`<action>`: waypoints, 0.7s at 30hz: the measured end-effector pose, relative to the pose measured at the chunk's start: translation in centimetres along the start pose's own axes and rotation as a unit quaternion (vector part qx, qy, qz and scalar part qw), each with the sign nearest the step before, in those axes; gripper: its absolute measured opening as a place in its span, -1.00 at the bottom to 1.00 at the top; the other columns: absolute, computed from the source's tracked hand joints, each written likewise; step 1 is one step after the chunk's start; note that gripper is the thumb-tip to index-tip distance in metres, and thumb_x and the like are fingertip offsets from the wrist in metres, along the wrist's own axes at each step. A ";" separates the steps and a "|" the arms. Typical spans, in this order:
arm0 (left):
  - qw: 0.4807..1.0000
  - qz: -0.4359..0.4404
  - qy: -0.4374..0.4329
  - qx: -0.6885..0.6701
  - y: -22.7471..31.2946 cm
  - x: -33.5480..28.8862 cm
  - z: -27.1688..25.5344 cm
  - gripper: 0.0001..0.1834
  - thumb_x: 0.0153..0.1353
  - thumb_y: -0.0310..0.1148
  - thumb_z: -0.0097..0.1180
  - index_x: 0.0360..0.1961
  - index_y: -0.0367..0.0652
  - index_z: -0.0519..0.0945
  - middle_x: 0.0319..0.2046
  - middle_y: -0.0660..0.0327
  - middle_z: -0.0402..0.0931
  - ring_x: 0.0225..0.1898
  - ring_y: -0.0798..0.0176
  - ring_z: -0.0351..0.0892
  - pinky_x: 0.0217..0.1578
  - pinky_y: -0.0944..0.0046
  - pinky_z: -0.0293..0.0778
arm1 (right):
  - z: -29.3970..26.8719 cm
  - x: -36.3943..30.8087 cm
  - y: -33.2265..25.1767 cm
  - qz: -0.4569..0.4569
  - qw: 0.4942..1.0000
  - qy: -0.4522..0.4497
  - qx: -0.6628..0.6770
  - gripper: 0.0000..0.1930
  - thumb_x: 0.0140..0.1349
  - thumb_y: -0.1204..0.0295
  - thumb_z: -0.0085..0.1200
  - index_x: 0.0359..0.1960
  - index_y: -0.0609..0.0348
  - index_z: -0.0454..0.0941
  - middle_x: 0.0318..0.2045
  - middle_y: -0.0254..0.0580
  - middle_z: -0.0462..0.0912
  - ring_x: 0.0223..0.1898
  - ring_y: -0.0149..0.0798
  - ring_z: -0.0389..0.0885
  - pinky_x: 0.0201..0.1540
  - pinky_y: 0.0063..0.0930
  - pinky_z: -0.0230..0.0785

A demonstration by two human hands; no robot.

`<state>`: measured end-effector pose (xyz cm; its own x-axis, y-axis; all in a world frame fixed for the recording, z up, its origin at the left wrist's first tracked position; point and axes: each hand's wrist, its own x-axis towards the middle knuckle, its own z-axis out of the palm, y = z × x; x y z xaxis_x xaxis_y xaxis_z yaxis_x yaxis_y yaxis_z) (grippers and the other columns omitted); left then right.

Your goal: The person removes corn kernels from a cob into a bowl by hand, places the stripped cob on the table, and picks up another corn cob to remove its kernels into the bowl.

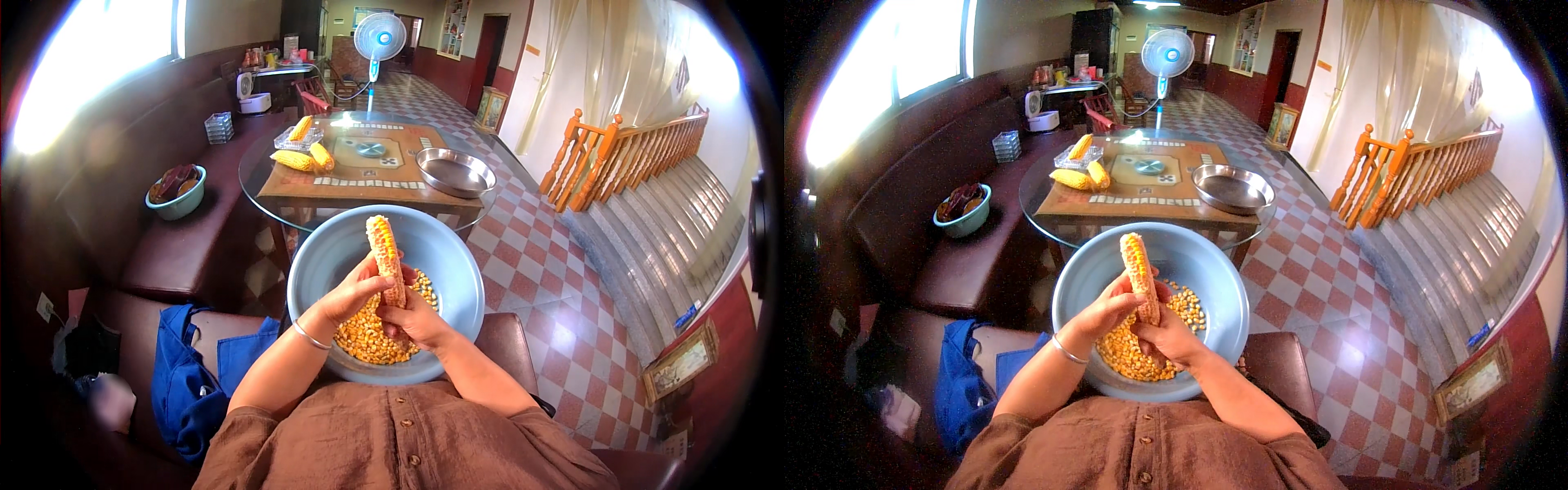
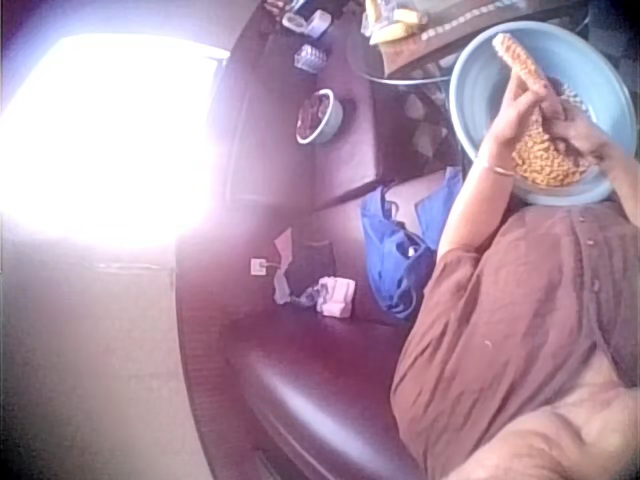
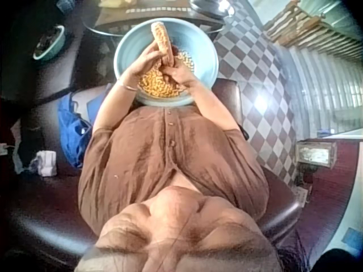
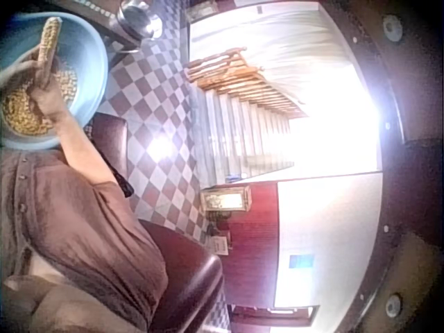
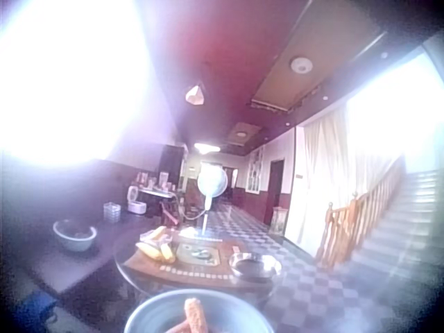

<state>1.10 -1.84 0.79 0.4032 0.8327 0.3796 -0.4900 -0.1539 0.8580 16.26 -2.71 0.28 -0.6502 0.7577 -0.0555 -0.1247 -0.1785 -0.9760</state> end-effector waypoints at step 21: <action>0.998 0.005 0.062 -0.017 -1.1 0.6 0.0 -0.60 0.22 -0.11 -0.04 -0.06 -0.15 0.26 -0.30 0.12 0.42 -0.17 0.22 0.43 -0.11 0.23 0.37 | 0.6 0.5 0.8 -0.077 0.994 0.037 -0.070 -0.87 0.14 0.51 0.01 -0.28 0.21 0.38 -0.59 -0.40 0.42 -0.66 -0.53 0.41 -0.62 -0.67 0.24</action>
<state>1.84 -1.15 0.08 0.3001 0.8908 0.3413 -0.5199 -0.1473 0.8414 15.40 -2.88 -0.38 -0.5744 0.8139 0.0875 -0.1100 0.0292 -0.9935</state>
